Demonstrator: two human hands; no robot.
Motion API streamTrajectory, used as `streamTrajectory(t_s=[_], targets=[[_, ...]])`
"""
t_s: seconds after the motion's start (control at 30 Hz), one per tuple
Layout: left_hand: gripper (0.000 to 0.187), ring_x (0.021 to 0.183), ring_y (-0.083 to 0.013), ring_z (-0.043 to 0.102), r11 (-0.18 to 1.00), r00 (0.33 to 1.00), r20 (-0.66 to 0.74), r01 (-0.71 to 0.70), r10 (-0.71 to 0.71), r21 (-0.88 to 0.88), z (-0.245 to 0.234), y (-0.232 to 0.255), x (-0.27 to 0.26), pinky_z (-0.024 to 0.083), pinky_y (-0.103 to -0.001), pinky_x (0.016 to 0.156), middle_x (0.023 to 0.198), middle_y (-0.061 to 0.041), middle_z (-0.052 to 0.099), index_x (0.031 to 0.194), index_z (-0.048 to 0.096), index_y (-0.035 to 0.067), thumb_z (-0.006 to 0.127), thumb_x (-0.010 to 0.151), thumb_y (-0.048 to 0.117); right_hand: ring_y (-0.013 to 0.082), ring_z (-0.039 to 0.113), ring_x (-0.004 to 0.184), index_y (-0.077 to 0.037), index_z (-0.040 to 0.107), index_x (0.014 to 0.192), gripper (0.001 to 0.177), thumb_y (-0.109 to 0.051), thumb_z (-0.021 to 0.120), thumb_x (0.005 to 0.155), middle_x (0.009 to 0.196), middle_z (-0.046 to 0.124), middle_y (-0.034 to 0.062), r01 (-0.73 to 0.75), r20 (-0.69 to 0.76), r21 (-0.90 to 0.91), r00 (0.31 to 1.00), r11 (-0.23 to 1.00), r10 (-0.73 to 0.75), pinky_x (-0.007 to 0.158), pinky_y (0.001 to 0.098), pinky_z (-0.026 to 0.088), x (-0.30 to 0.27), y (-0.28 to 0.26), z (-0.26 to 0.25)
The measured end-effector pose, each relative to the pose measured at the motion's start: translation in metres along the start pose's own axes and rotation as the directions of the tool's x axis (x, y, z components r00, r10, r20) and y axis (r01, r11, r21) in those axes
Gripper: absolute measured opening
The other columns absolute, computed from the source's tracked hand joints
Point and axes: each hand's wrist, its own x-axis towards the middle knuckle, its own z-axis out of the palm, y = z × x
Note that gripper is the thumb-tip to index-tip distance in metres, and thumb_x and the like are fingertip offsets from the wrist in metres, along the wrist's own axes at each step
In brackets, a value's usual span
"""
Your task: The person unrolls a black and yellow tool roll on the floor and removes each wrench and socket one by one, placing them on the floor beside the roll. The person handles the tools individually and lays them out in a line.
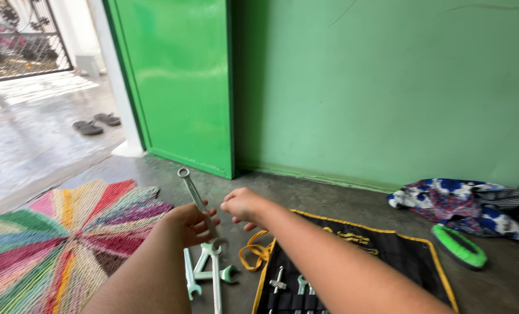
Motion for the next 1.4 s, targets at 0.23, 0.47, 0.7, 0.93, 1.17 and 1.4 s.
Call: streamTrajectory(t_s=[0.23, 0.47, 0.7, 0.93, 1.17, 1.4], targets=[[0.029, 0.088, -0.0171, 0.07, 0.879, 0.974, -0.164, 0.215, -0.159, 0.426, -0.074, -0.029, 0.012, 0.05, -0.055, 0.091, 0.1, 0.01, 0.073, 0.126, 0.067, 0.033, 0.055, 0.103, 0.019, 0.018, 0.068, 0.082, -0.018, 0.066, 0.119, 0.029, -0.028, 0.059, 0.093, 0.108, 0.068, 0.0012, -0.1, 0.211, -0.146, 0.969, 0.984, 0.13, 0.066, 0.0422, 0.055, 0.03, 0.042, 0.01], [0.022, 0.077, -0.0205, 0.069, 0.851, 0.92, -0.358, 0.31, -0.157, 0.424, -0.128, -0.065, 0.025, 0.051, -0.051, 0.084, 0.093, 0.003, 0.075, 0.121, 0.064, 0.02, 0.05, 0.103, 0.019, 0.0232, 0.07, 0.093, -0.012, 0.063, 0.129, 0.039, -0.033, 0.063, 0.095, 0.117, 0.068, 0.006, -0.137, 0.275, -0.286, 0.937, 0.948, 0.218, 0.079, 0.0474, 0.056, 0.04, 0.054, 0.035], [0.027, 0.075, -0.0236, 0.07, 0.77, 0.892, -0.403, 0.4, -0.204, 0.496, -0.172, -0.088, 0.033, 0.049, -0.054, 0.082, 0.089, 0.001, 0.073, 0.123, 0.063, 0.017, 0.047, 0.101, 0.016, 0.0239, 0.072, 0.099, -0.013, 0.064, 0.131, 0.043, -0.037, 0.062, 0.095, 0.122, 0.069, 0.0054, -0.119, 0.279, -0.336, 0.935, 0.934, 0.22, 0.078, 0.0466, 0.056, 0.043, 0.041, 0.064], [0.024, 0.077, -0.0256, 0.071, 0.726, 0.902, -0.377, 0.404, -0.212, 0.557, -0.168, -0.102, 0.064, 0.051, -0.052, 0.081, 0.09, -0.004, 0.074, 0.115, 0.069, 0.013, 0.053, 0.1, 0.022, 0.026, 0.072, 0.103, -0.012, 0.062, 0.135, 0.048, -0.04, 0.062, 0.095, 0.127, 0.068, 0.0078, -0.094, 0.305, -0.318, 0.932, 0.943, 0.195, 0.083, 0.0505, 0.058, 0.057, 0.041, 0.07], [0.027, 0.096, -0.0277, 0.071, 0.479, 0.919, -0.393, 0.341, 0.009, 0.809, -0.138, -0.117, 0.086, 0.054, -0.047, 0.087, 0.107, -0.01, 0.074, 0.117, 0.071, 0.008, 0.059, 0.095, 0.018, 0.0282, 0.072, 0.096, -0.007, 0.063, 0.13, 0.049, -0.039, 0.065, 0.094, 0.118, 0.069, 0.0111, -0.07, 0.334, -0.344, 0.923, 0.936, 0.192, 0.083, 0.054, 0.057, 0.076, 0.067, 0.076], [0.036, 0.118, -0.0302, 0.069, 0.341, 0.887, -0.401, 0.312, 0.231, 0.887, -0.11, -0.111, 0.075, 0.055, -0.039, 0.099, 0.126, -0.017, 0.071, 0.122, 0.072, 0.005, 0.068, 0.087, 0.012, 0.023, 0.069, 0.084, -0.007, 0.067, 0.123, 0.044, -0.038, 0.068, 0.092, 0.108, 0.069, 0.0081, -0.102, 0.305, -0.375, 0.925, 0.922, 0.226, 0.076, 0.0501, 0.058, 0.086, 0.1, 0.066]])
